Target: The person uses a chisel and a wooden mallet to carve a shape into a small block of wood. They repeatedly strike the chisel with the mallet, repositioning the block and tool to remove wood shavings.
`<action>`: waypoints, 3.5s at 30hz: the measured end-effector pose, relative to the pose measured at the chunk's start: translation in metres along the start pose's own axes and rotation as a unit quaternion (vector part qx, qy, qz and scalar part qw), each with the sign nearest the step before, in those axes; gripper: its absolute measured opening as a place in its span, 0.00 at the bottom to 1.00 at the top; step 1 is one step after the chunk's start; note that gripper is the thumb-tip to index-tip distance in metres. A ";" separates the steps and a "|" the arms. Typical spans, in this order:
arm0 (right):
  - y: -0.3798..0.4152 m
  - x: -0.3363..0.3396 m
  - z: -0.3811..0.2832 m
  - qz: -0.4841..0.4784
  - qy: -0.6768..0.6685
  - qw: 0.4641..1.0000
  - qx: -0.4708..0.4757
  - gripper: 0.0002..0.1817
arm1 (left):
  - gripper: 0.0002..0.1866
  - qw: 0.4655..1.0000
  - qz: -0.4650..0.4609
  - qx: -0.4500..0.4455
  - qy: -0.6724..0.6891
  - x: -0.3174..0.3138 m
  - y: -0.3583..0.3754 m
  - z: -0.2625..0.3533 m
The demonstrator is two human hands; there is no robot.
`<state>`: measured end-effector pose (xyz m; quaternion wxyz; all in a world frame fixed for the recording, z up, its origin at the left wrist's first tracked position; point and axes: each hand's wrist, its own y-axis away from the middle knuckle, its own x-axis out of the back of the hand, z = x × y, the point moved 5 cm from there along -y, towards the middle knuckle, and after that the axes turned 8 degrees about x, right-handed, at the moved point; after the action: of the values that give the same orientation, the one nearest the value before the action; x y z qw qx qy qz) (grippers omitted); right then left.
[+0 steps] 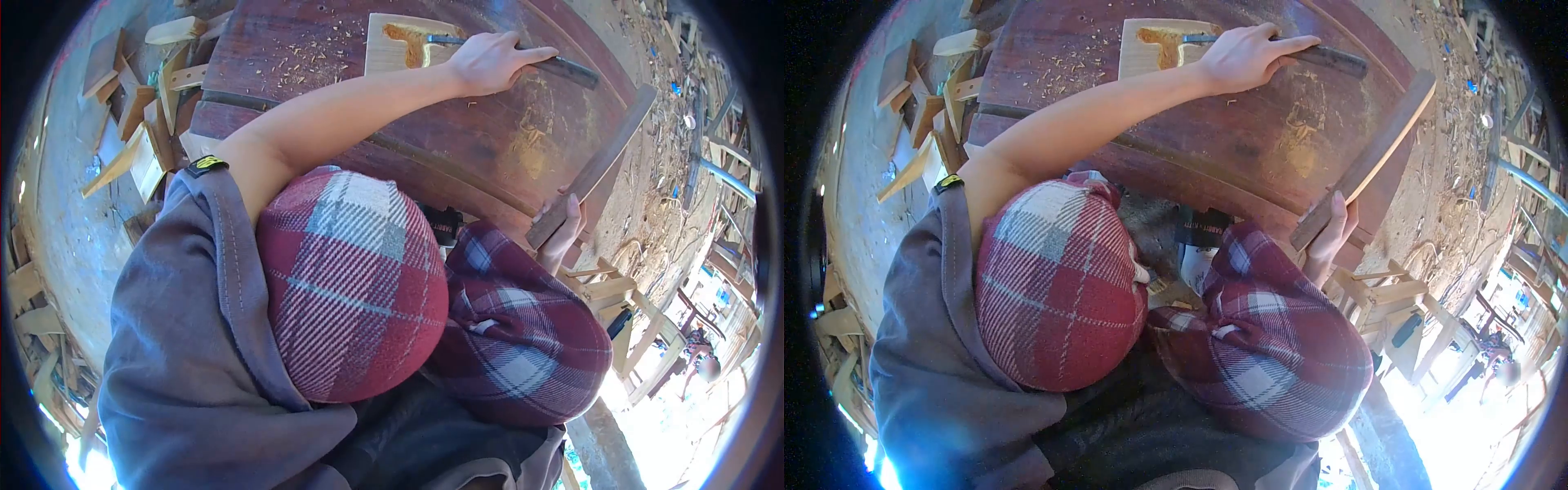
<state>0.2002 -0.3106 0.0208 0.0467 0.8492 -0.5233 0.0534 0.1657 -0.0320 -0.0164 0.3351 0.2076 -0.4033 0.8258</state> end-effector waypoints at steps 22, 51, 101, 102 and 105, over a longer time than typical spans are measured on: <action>-0.014 0.022 -0.014 0.055 0.010 0.997 0.052 0.17 | 0.22 0.997 -0.062 0.046 0.008 -0.001 -0.002 0.002; -0.023 0.063 0.029 0.036 0.153 0.987 0.021 0.20 | 0.25 0.998 -0.047 0.023 -0.019 -0.004 0.000 0.000; -0.008 0.034 0.001 0.004 0.189 0.980 0.069 0.18 | 0.23 0.995 -0.080 0.065 -0.002 -0.001 -0.002 -0.002; -0.006 0.031 0.022 -0.040 0.273 0.960 0.047 0.17 | 0.22 0.993 -0.082 0.081 -0.007 -0.003 -0.001 -0.006; -0.003 0.030 0.038 -0.010 0.177 0.984 0.014 0.16 | 0.21 0.993 -0.075 0.087 -0.002 0.004 -0.004 -0.004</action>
<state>0.2176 -0.3410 -0.0128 0.1272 0.8321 -0.4977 0.2092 0.1655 -0.0250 -0.0143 0.3761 0.2675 -0.3138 0.8298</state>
